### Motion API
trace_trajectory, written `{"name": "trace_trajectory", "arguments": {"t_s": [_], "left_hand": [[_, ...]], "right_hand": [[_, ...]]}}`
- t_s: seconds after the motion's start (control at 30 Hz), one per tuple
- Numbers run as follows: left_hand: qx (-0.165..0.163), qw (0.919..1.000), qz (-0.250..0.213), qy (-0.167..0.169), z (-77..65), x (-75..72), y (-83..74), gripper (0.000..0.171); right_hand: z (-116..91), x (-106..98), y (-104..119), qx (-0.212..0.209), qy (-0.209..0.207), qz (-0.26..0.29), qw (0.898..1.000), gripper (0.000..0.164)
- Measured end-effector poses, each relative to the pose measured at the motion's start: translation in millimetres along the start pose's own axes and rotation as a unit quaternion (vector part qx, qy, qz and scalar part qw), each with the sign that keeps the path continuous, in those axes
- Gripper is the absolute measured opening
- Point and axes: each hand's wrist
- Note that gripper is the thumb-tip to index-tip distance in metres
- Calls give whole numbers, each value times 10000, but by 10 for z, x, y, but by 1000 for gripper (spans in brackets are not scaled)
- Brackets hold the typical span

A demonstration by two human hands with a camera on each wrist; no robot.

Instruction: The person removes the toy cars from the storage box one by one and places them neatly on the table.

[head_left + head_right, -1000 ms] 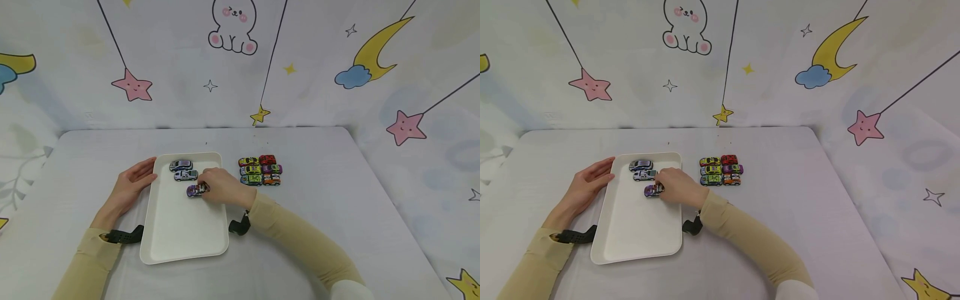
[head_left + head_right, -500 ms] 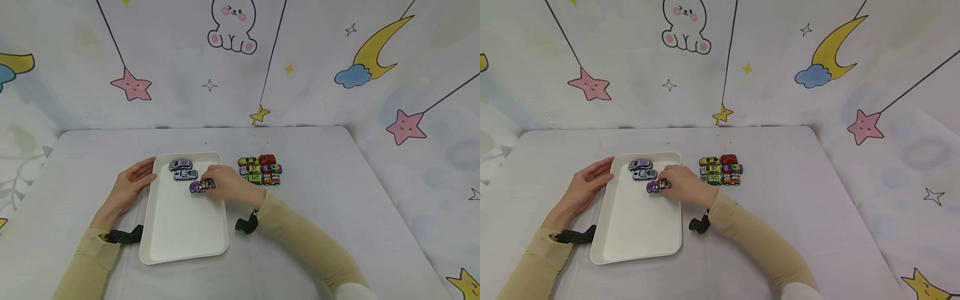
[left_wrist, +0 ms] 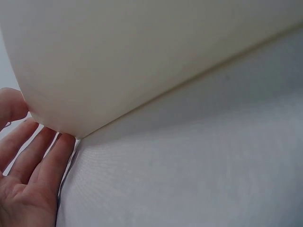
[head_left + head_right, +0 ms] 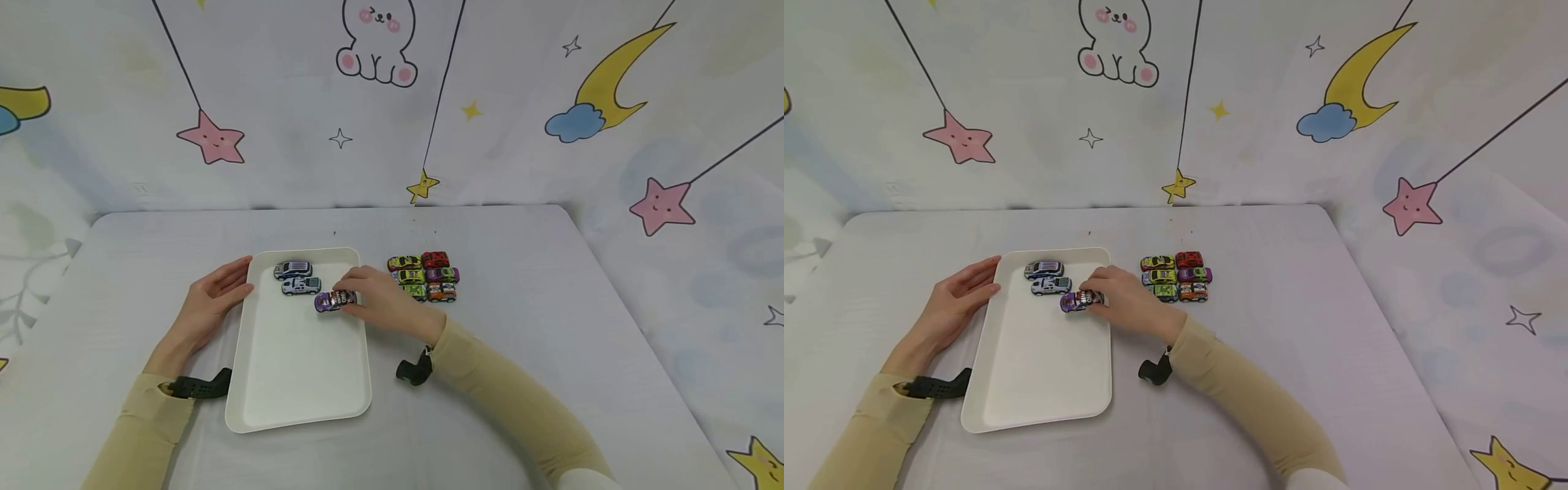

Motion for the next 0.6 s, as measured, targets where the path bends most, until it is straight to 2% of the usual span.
{"name": "trace_trajectory", "arguments": {"t_s": [0.2, 0.4, 0.5, 0.6], "left_hand": [[-44, 10000, 64, 12, -1, -4, 4, 60], [-11, 10000, 89, 17, -3, -11, 4, 59], [-1, 10000, 84, 21, -2, -9, 2, 59], [-17, 10000, 69, 17, -3, -7, 4, 59]], "right_hand": [[-85, -5, -37, -30, -354, 113, 9993, 34], [-202, 11, -136, -247, -1103, 196, 9934, 34], [-264, -14, -193, -165, -1458, 316, 9887, 34], [-324, -63, -268, 35, -1614, 318, 9864, 34]]}}
Point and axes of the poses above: each hand's wrist, its own z-axis towards the middle knuckle, its own x-axis out of the palm, y = z × x, and after that the axes turned 10 degrees about -y, right-handed
